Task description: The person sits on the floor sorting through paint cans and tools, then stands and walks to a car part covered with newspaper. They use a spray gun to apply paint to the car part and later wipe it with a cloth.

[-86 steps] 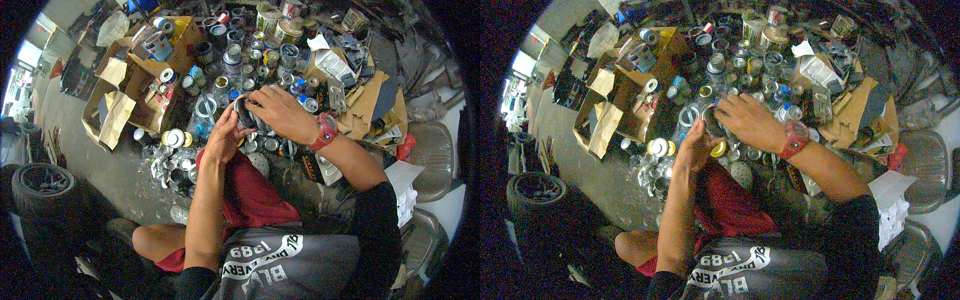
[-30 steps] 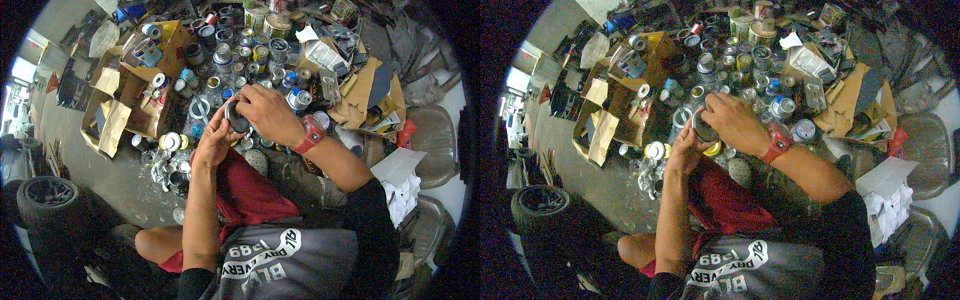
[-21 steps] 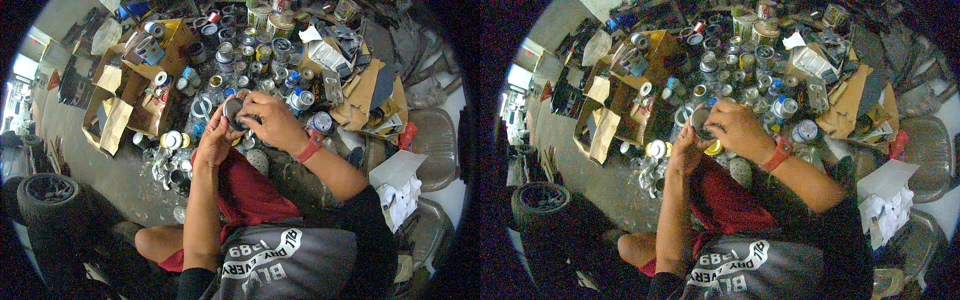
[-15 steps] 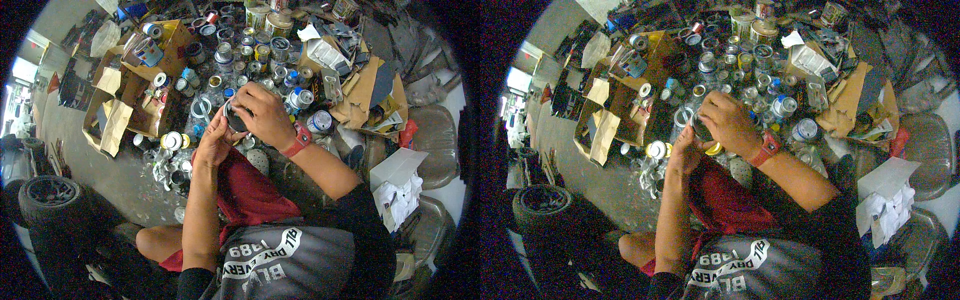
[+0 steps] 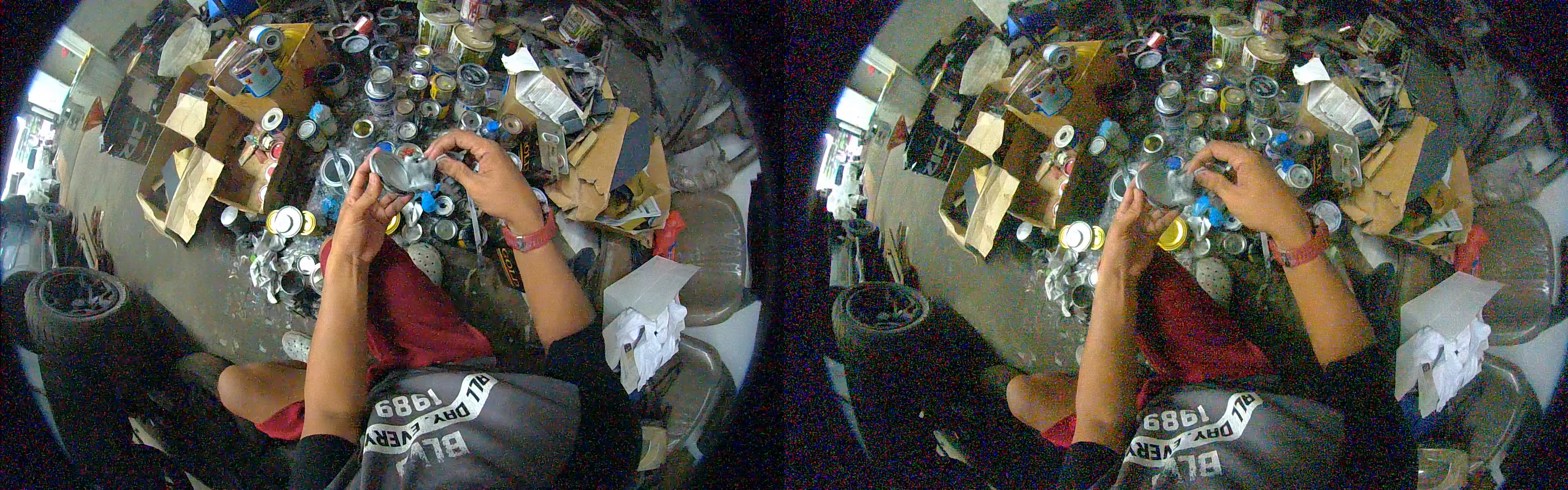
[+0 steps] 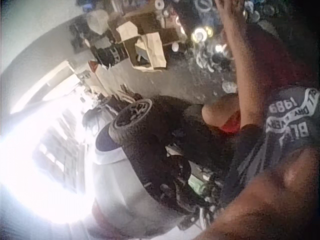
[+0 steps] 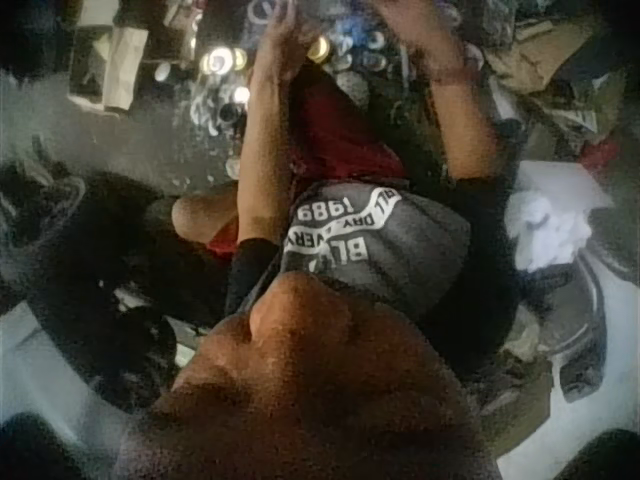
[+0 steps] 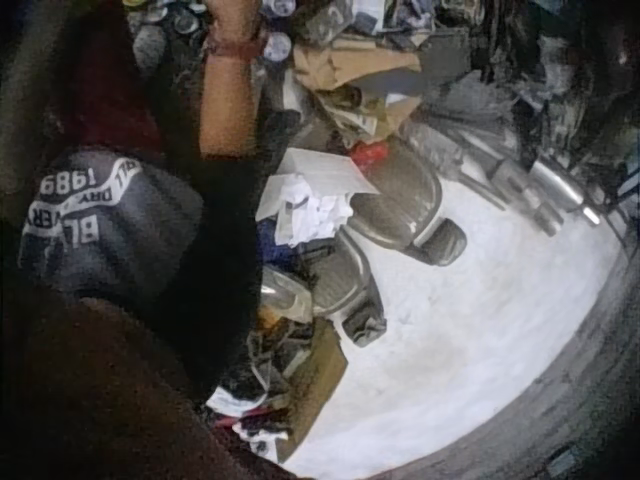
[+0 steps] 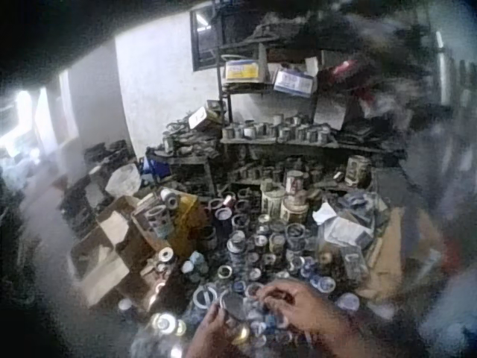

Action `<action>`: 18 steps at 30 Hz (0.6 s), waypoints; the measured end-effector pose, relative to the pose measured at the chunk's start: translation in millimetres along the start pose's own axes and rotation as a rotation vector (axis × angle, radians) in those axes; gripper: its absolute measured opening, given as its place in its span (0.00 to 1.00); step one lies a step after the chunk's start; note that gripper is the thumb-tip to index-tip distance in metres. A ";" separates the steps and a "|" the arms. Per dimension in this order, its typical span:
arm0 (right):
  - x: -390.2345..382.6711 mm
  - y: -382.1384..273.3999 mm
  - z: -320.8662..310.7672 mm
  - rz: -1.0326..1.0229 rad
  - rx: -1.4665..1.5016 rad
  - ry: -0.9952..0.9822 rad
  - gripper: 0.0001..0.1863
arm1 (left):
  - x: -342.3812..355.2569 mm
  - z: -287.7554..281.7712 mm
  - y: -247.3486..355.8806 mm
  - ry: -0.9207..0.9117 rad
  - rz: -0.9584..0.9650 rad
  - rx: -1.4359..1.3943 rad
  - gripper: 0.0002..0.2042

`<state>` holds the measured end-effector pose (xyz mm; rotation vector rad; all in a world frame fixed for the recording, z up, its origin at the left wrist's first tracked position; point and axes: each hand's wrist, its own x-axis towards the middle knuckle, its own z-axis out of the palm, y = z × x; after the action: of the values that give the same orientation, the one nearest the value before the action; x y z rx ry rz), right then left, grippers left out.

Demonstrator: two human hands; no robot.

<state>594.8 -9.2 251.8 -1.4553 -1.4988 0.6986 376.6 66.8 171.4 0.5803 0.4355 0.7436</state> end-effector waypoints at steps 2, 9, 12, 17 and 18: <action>-3.1 -2.6 3.8 -0.038 -0.159 0.107 0.08 | 1.3 2.7 -2.4 0.049 0.002 0.008 0.30; -8.0 -1.4 58.9 -0.071 -0.186 0.151 0.16 | 6.1 -9.7 -10.2 0.065 -0.053 -0.010 0.27; -9.5 11.1 47.2 -0.067 -0.089 0.060 0.18 | 6.4 -20.5 -8.8 0.013 -0.093 -0.031 0.26; -14.8 25.9 46.4 -0.155 0.032 0.361 0.16 | 8.3 -2.6 0.8 0.067 -0.161 -0.044 0.27; -14.7 22.5 46.1 -0.191 -0.055 0.322 0.16 | 8.6 -0.5 1.3 0.073 -0.184 -0.046 0.27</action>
<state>562.9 -11.5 209.0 -1.3689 -1.3891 0.2931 381.3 74.0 170.5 0.4645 0.5304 0.5983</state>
